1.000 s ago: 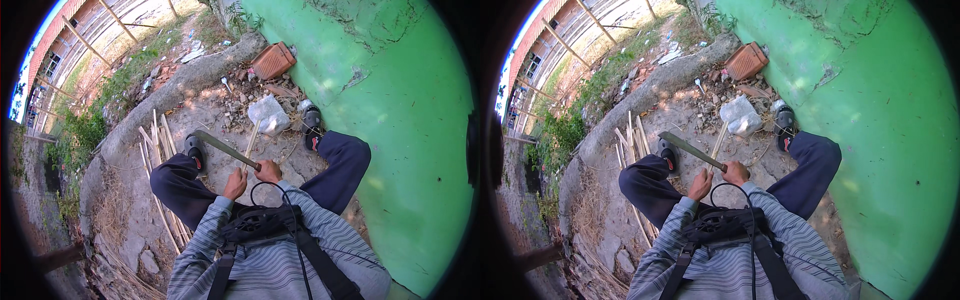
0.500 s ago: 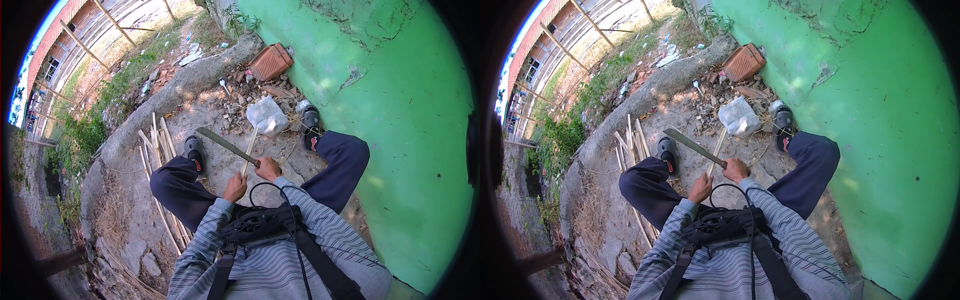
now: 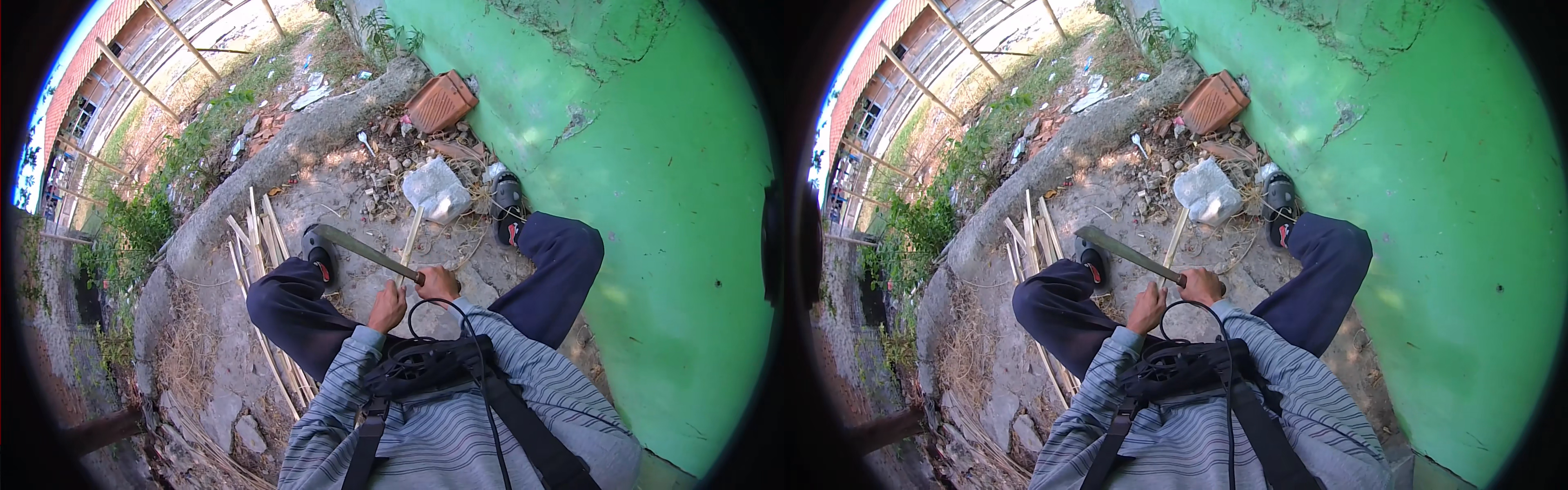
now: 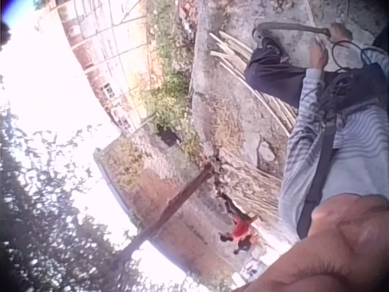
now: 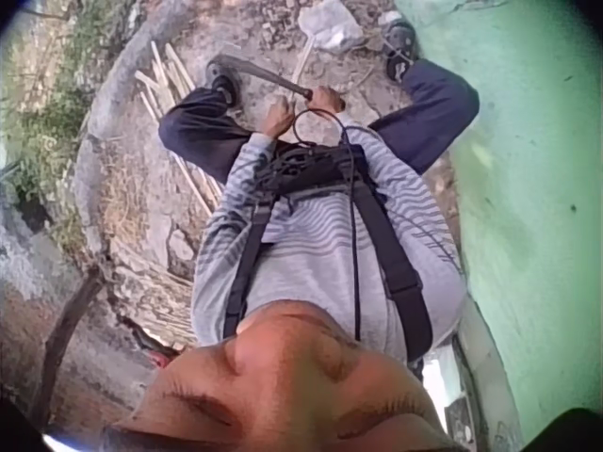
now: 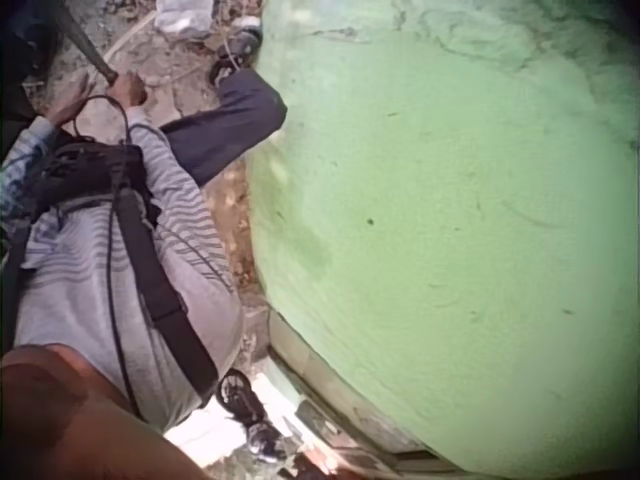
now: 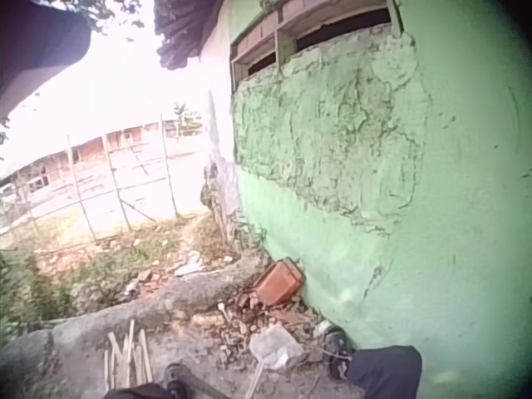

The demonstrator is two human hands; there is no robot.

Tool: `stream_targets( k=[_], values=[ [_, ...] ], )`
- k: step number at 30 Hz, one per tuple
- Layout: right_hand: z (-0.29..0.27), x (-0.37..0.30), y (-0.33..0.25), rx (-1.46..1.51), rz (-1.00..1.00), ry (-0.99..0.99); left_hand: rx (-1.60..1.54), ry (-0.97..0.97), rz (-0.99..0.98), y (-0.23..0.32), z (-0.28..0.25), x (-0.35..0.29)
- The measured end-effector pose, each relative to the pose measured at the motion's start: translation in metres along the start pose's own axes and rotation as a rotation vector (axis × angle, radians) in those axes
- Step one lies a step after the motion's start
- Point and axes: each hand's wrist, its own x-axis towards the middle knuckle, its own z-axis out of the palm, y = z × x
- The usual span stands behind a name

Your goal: The person scrapes a bamboo stick with a machete, splits the piece lengthwise using the machete, and scrapes the surface of the split bamboo strip.

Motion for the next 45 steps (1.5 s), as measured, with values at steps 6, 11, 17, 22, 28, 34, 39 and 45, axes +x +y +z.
stream_targets(
  k=[6, 11, 17, 22, 28, 34, 39, 45],
  values=[
    [-0.013, 0.027, 0.04, 0.029, 0.226, 0.057, -0.044, -0.077, -0.054, 0.019, 0.0, -0.009],
    [0.008, 0.006, 0.038, 0.104, 0.149, -0.016, -0.046, -0.074, -0.091, 0.014, 0.01, -0.003],
    [0.036, -0.012, 0.033, 0.131, 0.072, -0.252, 0.059, -0.249, -0.298, -0.021, 0.034, 0.011],
    [0.077, -0.008, 0.091, 0.113, 0.026, -0.287, 0.214, -0.543, -0.307, -0.004, 0.036, 0.019],
    [0.092, -0.015, 0.123, 0.054, -0.023, -0.474, 0.412, -0.671, -0.288, -0.008, 0.05, 0.02],
    [0.099, -0.024, 0.121, 0.053, -0.077, -0.51, 0.49, -0.715, -0.343, -0.044, 0.077, 0.022],
    [0.092, -0.028, 0.119, 0.157, 0.099, -0.449, 0.516, -0.74, -0.369, -0.068, 0.093, 0.025],
    [0.103, -0.027, 0.134, 0.094, 0.2, -0.449, 0.442, -0.765, -0.435, -0.06, 0.097, 0.03]
  ],
)
